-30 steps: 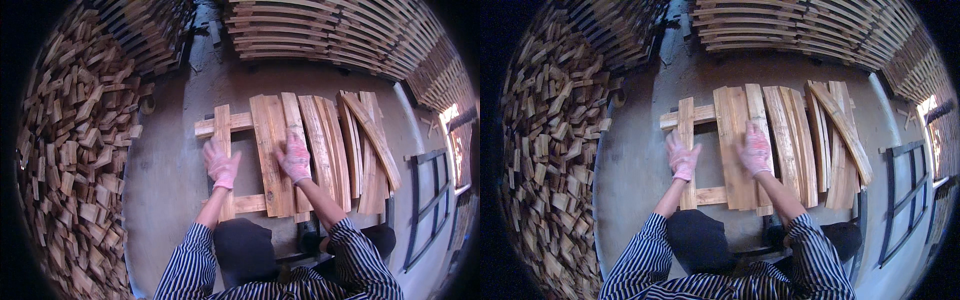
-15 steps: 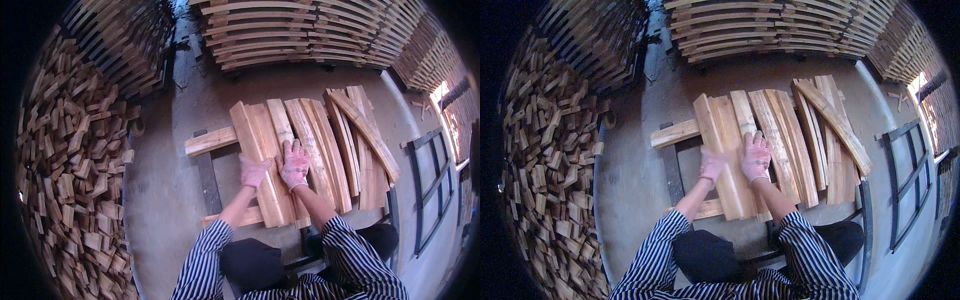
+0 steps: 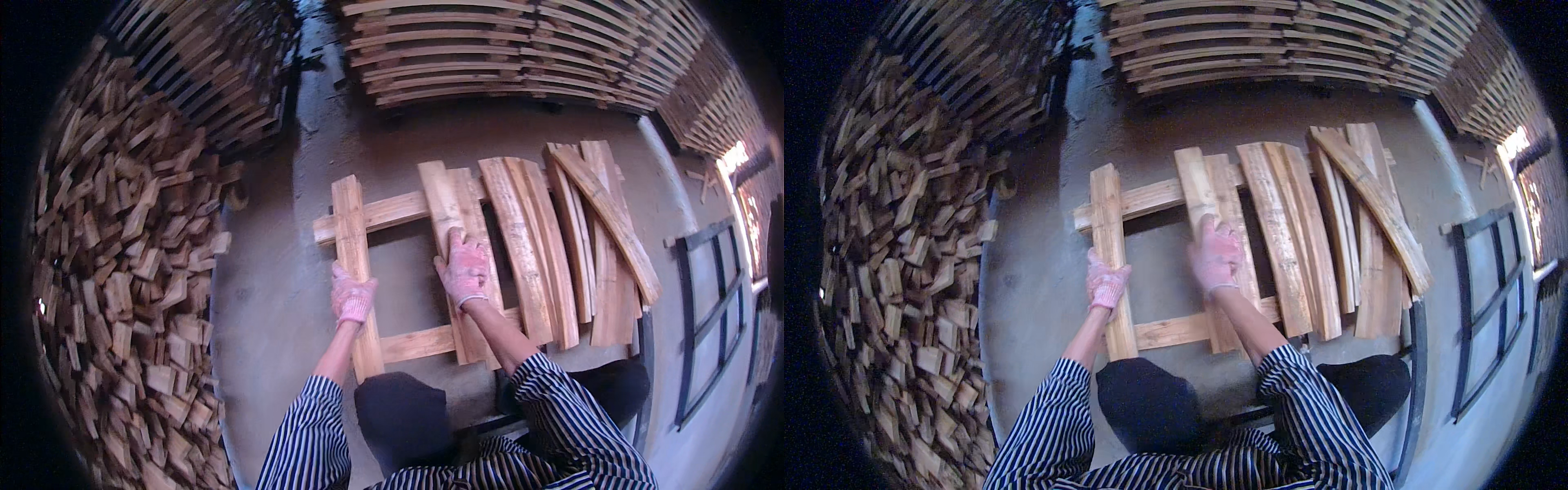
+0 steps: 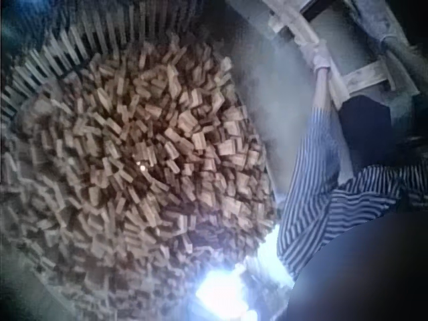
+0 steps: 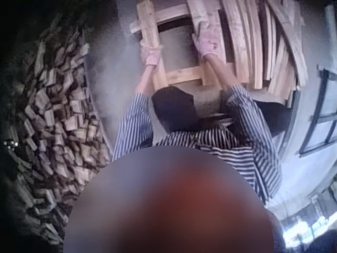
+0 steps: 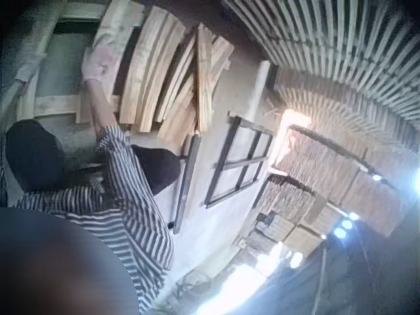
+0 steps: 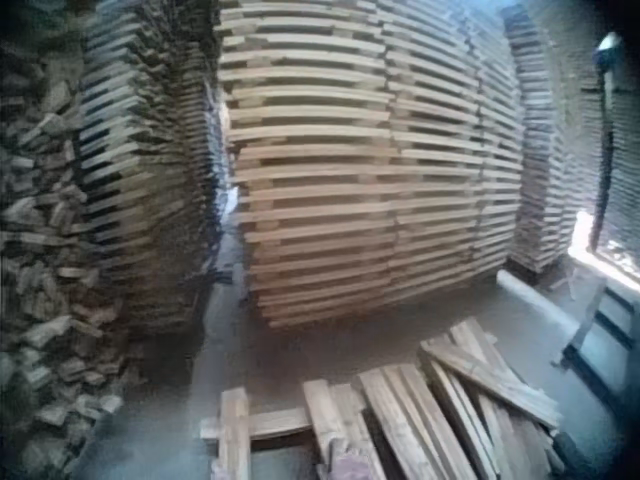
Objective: The person picks up wooden planks from a large pile and places them onto a metal frame on the floor. They arrange the planks in layers, alternating the orientation of the wood to create a stable stack. The person wears pink gloves and uses both hands to handle the lumber.
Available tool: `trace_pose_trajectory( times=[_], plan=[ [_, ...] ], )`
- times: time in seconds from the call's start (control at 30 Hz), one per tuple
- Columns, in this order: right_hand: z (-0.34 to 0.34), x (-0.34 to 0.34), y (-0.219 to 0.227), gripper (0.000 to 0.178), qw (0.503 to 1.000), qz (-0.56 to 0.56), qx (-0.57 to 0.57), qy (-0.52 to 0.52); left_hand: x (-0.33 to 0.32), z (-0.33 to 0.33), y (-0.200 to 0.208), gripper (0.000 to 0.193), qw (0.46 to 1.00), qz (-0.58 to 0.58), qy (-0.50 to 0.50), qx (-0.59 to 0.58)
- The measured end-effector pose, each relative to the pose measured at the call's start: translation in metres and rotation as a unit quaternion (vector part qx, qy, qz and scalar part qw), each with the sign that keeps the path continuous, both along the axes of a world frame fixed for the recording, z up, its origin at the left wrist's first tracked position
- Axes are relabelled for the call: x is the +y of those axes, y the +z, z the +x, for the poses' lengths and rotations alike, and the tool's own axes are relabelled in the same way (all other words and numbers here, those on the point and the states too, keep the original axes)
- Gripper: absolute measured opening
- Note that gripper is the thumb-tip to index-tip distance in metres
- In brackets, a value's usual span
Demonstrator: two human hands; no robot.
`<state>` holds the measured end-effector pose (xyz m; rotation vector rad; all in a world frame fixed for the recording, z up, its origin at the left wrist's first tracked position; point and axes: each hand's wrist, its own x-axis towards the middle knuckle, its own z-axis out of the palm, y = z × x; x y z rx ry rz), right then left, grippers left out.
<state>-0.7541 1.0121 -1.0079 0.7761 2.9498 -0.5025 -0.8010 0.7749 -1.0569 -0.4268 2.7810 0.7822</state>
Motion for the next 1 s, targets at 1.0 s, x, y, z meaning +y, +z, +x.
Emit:
trace_pose_trajectory(
  times=[1.0],
  plan=[
    [-0.009,-0.071,-0.035,0.064,0.997,0.046,0.038,0.046,-0.056,0.016,-0.052,0.074,0.973,0.229,0.015,0.03]
  ],
)
